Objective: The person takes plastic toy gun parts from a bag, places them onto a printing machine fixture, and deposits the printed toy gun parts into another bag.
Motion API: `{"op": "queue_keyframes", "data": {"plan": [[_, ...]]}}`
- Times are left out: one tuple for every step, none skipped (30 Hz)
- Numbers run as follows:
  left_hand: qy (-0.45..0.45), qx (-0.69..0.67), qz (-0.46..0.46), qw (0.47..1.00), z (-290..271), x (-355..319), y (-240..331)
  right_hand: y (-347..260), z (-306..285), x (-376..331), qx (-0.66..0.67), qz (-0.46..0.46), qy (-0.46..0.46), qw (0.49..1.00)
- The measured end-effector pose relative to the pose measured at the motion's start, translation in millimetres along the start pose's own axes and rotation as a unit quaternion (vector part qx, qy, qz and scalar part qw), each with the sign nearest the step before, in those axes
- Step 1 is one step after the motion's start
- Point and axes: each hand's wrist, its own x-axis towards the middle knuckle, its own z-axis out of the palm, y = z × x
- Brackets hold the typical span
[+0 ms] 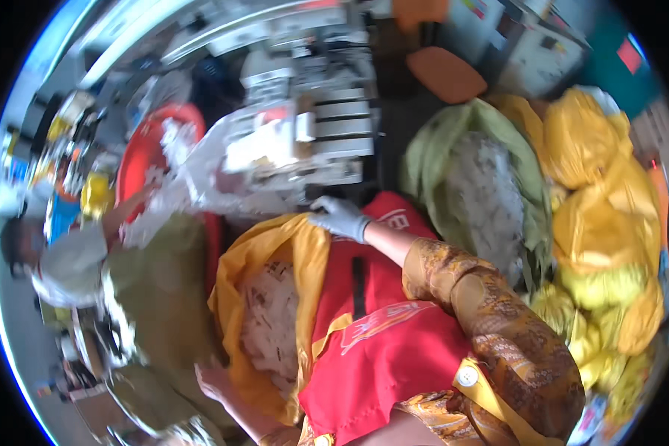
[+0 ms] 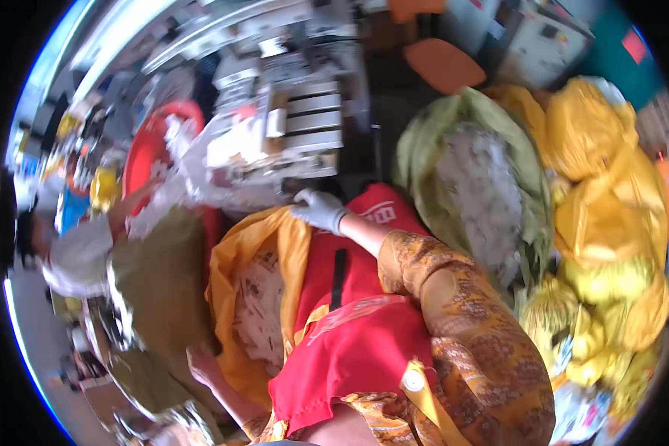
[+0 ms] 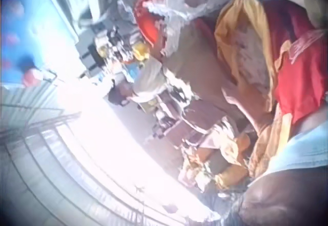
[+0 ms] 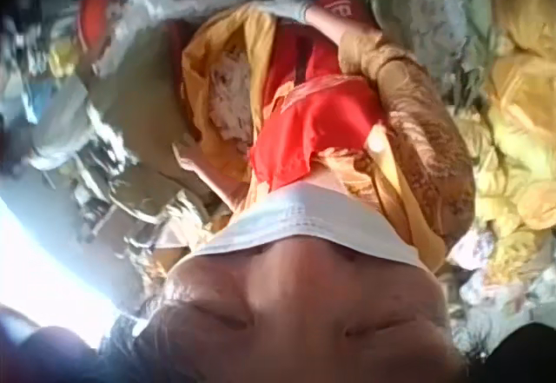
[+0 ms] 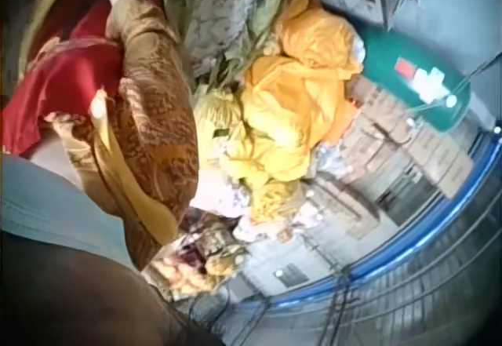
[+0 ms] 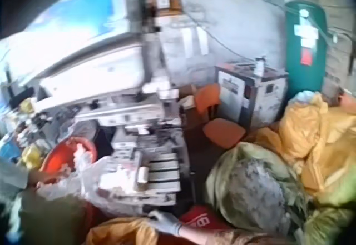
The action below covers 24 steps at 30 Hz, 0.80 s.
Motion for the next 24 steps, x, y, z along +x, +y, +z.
{"op": "queue_keyframes", "data": {"plan": [[0.024, -0.107, 0.071, 0.991, -9, 3, 31, -35, -23, -20, 0.076, 0.067, -0.059, 0.993], [0.042, -0.215, 0.155, 0.963, -20, 6, 65, -12, -26, -29, -0.035, -0.09, 0.031, 0.995], [0.036, -0.244, 0.208, 0.946, -24, 7, 91, -15, -38, -44, -0.039, -0.113, 0.051, 0.991], [0.027, -0.243, 0.241, 0.939, -20, 12, 111, -21, -53, -59, -0.045, -0.139, 0.068, 0.987], [0.06, -0.252, 0.326, 0.909, -13, 19, 132, -18, -69, -75, -0.056, -0.145, 0.103, 0.982], [0.093, -0.262, 0.406, 0.871, -10, 24, 154, -11, -85, -89, -0.069, -0.154, 0.136, 0.976], [0.087, -0.263, 0.429, 0.86, -17, 21, 180, 1, -102, -104, -0.101, -0.159, 0.181, 0.965], [0.068, -0.237, 0.46, 0.853, -28, 14, 208, 15, -122, -120, -0.084, -0.121, 0.192, 0.97], [0.051, -0.21, 0.487, 0.846, -34, 8, 231, 34, -137, -137, -0.061, -0.096, 0.247, 0.962], [0.049, -0.209, 0.501, 0.838, -35, 7, 246, 56, -150, -157, -0.036, -0.075, 0.299, 0.951], [0.016, -0.209, 0.501, 0.84, -36, 7, 250, 77, -156, -175, 0.098, 0.033, 0.305, 0.947], [-0.022, -0.214, 0.512, 0.832, -34, 6, 268, 99, -167, -200, 0.222, 0.145, 0.314, 0.912], [-0.023, -0.231, 0.525, 0.819, -37, 2, 275, 116, -184, -218, 0.17, 0.197, 0.336, 0.905], [-0.02, -0.228, 0.527, 0.818, -39, 0, 277, 135, -205, -233, 0.119, 0.245, 0.354, 0.895], [-0.03, -0.219, 0.538, 0.813, -41, -1, 283, 201, -212, -257, 0.015, 0.225, 0.386, 0.894], [-0.038, -0.208, 0.54, 0.815, -40, -1, 285, 229, -223, -255, -0.014, 0.249, 0.375, 0.893], [-0.035, -0.197, 0.549, 0.812, -40, -2, 285, 238, -238, -248, -0.044, 0.273, 0.364, 0.889], [-0.031, -0.197, 0.547, 0.813, -39, -2, 281, 246, -259, -244, -0.152, 0.288, 0.352, 0.877], [-0.034, -0.179, 0.536, 0.824, -37, -2, 274, 237, -282, -232, -0.257, 0.302, 0.339, 0.853], [-0.038, -0.162, 0.529, 0.832, -40, -4, 273, 233, -308, -222, -0.494, 0.242, 0.341, 0.762], [-0.042, -0.163, 0.522, 0.836, -52, -13, 273, 223, -335, -209, -0.522, 0.28, 0.361, 0.72], [-0.037, -0.162, 0.512, 0.843, -50, -12, 264, 215, -357, -188, -0.546, 0.309, 0.38, 0.68], [-0.042, -0.161, 0.495, 0.853, -43, -9, 253, 215, -374, -177, -0.543, 0.303, 0.379, 0.685], [-0.046, -0.16, 0.475, 0.864, -39, -8, 244, 217, -390, -169, -0.53, 0.356, 0.359, 0.681]]}}
